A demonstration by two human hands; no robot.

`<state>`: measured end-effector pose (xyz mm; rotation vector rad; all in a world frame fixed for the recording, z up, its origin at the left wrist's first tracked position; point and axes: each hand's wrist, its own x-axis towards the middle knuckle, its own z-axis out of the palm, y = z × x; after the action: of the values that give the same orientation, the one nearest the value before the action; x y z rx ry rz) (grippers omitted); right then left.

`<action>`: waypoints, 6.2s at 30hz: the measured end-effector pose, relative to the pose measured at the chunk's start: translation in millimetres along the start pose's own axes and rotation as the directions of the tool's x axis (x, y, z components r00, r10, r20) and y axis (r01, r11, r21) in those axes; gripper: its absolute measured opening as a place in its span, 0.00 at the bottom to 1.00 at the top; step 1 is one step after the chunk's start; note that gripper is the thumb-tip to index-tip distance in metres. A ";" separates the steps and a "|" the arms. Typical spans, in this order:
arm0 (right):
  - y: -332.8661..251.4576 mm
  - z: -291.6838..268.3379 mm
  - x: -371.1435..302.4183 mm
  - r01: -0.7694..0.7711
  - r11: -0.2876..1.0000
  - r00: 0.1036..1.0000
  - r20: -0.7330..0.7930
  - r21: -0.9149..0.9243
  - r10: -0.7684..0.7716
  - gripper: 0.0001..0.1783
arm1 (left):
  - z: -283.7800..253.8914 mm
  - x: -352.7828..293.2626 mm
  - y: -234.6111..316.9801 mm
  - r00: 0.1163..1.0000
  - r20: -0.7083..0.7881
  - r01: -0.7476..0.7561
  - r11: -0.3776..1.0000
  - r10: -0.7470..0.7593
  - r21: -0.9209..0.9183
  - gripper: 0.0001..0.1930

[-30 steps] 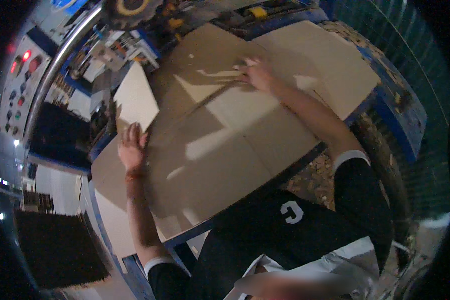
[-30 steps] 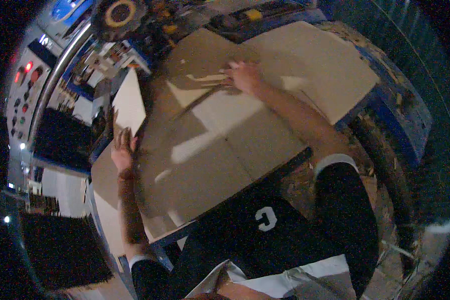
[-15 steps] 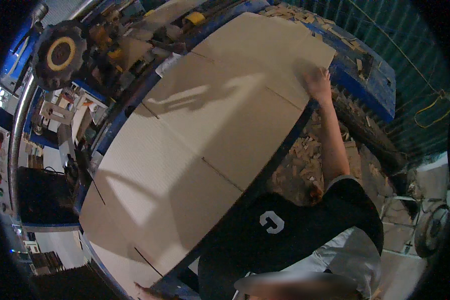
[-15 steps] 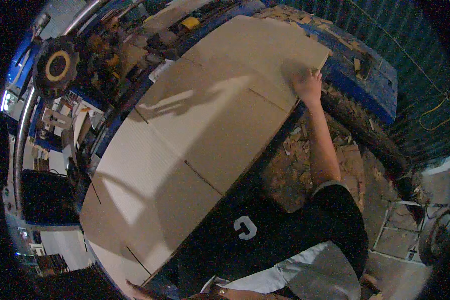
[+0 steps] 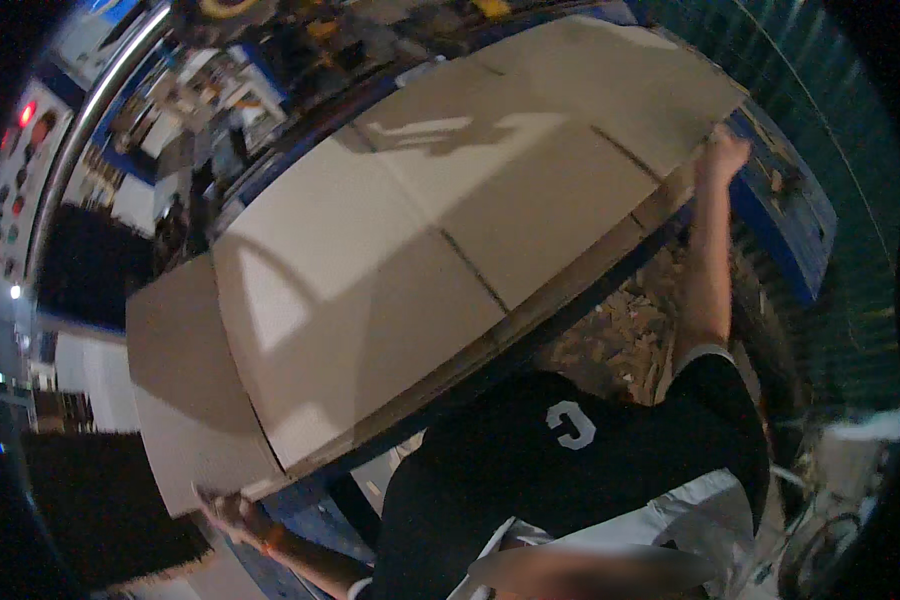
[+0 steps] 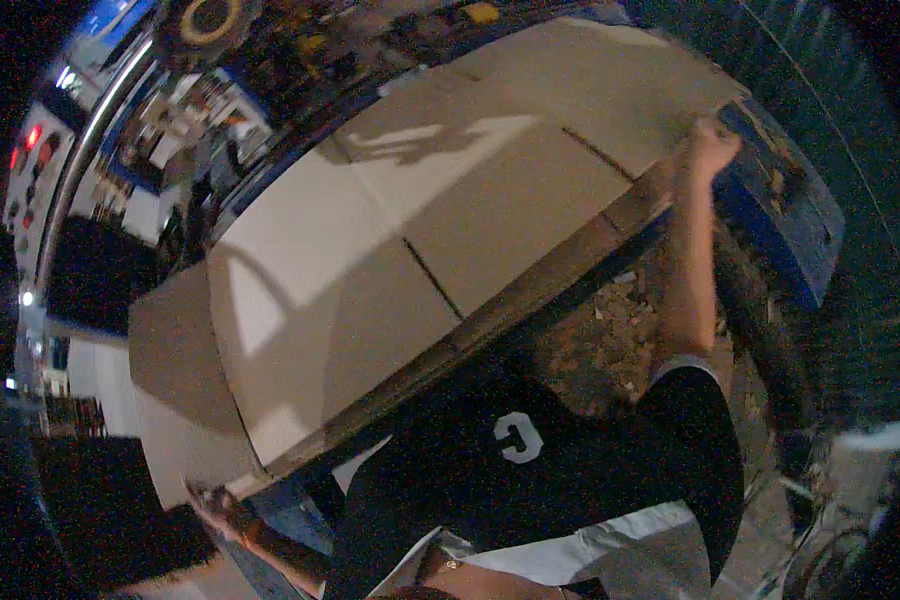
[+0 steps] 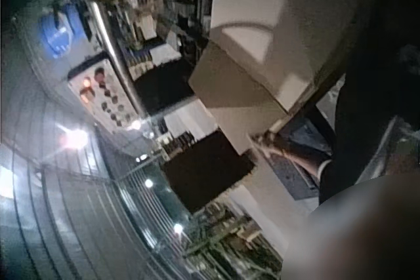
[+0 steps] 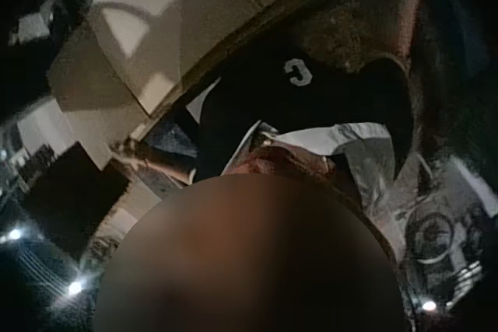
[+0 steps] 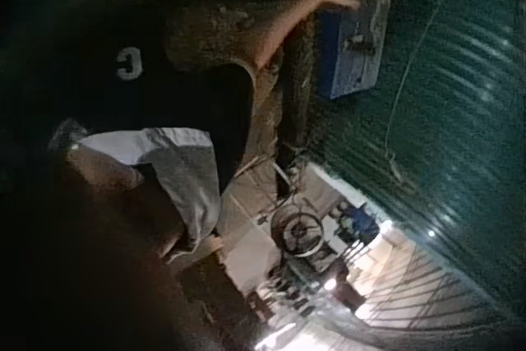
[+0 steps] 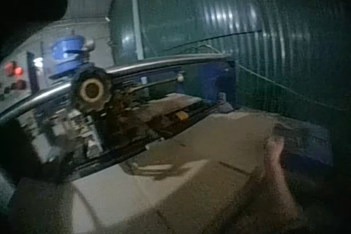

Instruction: The person folds flat cardboard sheets along pre-scored lines on a workbench, then stacks the folded pieces. The person then uses a broom to sweep debris from the workbench.

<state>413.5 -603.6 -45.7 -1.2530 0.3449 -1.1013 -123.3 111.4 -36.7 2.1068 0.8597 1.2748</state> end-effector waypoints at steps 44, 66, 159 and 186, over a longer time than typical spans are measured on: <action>-39.2 207.7 -261.9 0.956 0.265 -0.135 0.991 0.126 0.015 0.32 | 282.6 129.3 111.6 0.689 0.497 -0.695 0.674 0.527 0.249 0.31; -21.0 28.3 -102.1 0.398 0.653 0.813 0.577 -0.645 0.074 0.28 | 45.6 29.5 -76.9 0.963 -0.170 0.248 0.447 -0.207 0.859 0.24; -64.3 167.5 -290.0 0.833 0.531 -0.026 0.947 -0.158 0.322 0.38 | 234.8 97.6 35.4 0.920 0.389 -0.230 0.855 0.036 0.465 0.30; -20.4 -10.1 -64.4 -0.005 0.938 0.963 0.251 -0.346 0.097 0.35 | 72.4 -44.6 61.2 0.951 0.150 0.230 0.942 -0.272 0.245 0.30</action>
<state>365.4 -555.6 -53.0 -1.6716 0.3737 -0.8350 -58.6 29.9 -48.6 2.1581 1.1947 0.8720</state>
